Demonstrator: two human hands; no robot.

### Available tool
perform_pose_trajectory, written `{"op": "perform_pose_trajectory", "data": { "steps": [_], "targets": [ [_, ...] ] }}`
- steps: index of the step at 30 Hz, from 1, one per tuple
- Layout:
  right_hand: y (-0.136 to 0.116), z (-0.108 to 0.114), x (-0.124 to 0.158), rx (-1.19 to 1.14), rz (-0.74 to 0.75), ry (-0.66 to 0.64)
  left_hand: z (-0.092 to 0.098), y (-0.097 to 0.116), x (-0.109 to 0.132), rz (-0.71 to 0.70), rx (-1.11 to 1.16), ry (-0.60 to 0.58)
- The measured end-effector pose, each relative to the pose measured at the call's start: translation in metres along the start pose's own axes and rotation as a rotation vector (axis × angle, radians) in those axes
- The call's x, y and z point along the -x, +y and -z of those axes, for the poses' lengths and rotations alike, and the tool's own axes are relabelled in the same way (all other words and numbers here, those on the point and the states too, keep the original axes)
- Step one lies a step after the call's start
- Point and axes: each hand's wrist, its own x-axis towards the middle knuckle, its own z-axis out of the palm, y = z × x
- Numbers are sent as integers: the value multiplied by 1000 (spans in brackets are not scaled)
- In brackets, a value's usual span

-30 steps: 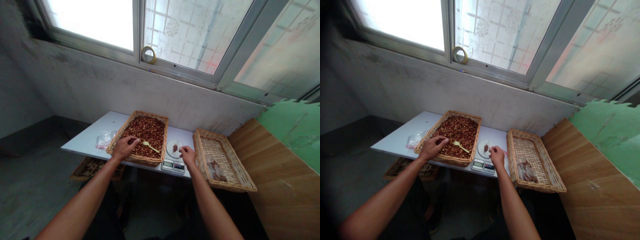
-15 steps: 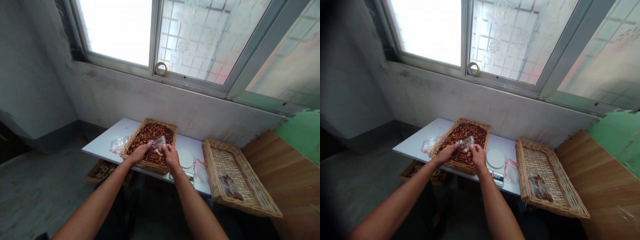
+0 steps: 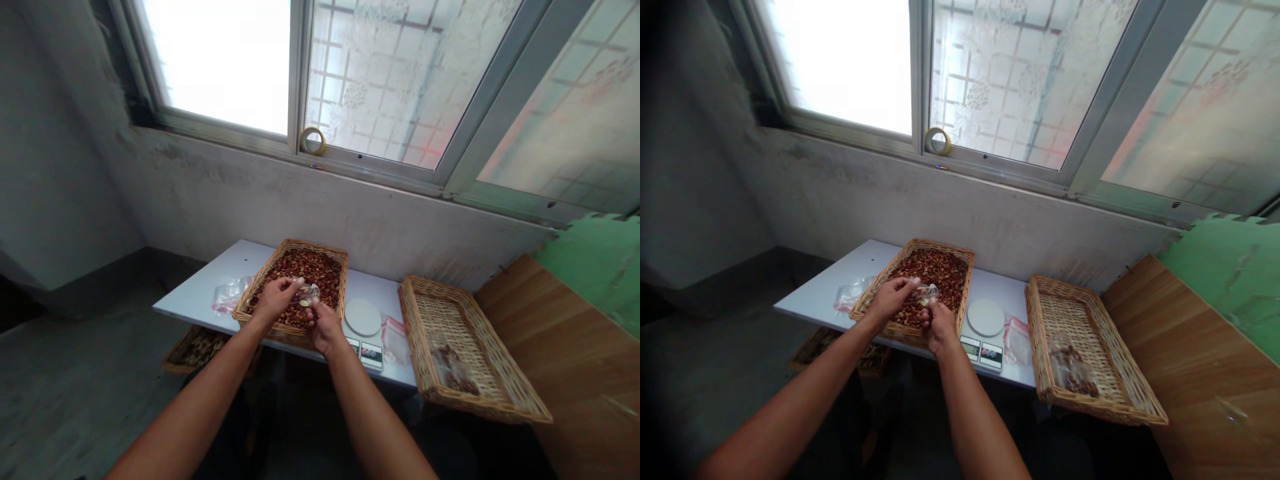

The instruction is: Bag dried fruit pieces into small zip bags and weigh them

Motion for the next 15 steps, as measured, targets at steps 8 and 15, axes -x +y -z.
{"op": "perform_pose_trajectory", "data": {
  "steps": [8, 15],
  "targets": [
    [-3, -4, 9, -177, -156, -19, -13, 18, 5, -116, -259, 100],
    [7, -3, 8, -144, -58, 9, -13, 43, 3, -152, -493, 121]
  ]
}}
